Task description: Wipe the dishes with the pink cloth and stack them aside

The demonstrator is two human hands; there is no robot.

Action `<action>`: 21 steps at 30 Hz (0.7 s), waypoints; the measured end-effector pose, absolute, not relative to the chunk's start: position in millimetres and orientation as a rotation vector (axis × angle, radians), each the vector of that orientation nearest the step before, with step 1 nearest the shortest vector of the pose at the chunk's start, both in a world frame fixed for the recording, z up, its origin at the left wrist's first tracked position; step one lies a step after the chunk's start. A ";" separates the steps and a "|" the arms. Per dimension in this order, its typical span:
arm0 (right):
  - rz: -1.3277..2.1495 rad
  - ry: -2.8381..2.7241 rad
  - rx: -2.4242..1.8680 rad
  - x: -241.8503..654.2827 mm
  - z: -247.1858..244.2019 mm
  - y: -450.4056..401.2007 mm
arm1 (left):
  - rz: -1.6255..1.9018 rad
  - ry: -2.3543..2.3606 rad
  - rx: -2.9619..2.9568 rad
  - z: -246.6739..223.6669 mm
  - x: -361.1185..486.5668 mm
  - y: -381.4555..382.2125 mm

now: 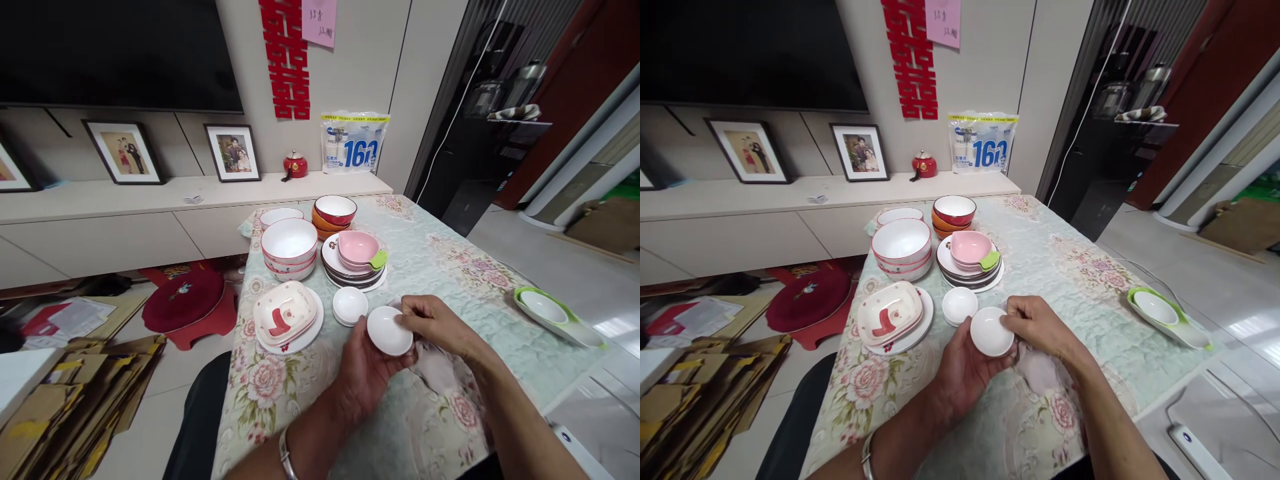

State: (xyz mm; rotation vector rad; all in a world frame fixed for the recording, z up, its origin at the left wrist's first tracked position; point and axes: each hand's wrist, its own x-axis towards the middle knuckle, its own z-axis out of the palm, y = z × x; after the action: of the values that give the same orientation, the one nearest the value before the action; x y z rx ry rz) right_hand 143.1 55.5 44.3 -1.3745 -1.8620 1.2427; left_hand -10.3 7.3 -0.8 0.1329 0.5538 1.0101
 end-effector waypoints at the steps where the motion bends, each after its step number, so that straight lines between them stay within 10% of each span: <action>1: 1.260 -1.876 -1.371 145.8 44.0 53.2 | 0.996 0.536 0.108 -0.7 -10.8 7.5; 21: 1.229 -1.450 -1.339 196.2 39.6 40.8 | 1.055 0.638 0.168 -1.8 -8.1 4.5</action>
State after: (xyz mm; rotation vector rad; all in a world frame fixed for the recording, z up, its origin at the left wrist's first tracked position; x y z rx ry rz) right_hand 196.2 40.8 39.6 -1.3389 -1.4498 1.2290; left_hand -8.1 4.5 -1.8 0.1684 0.6376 1.0551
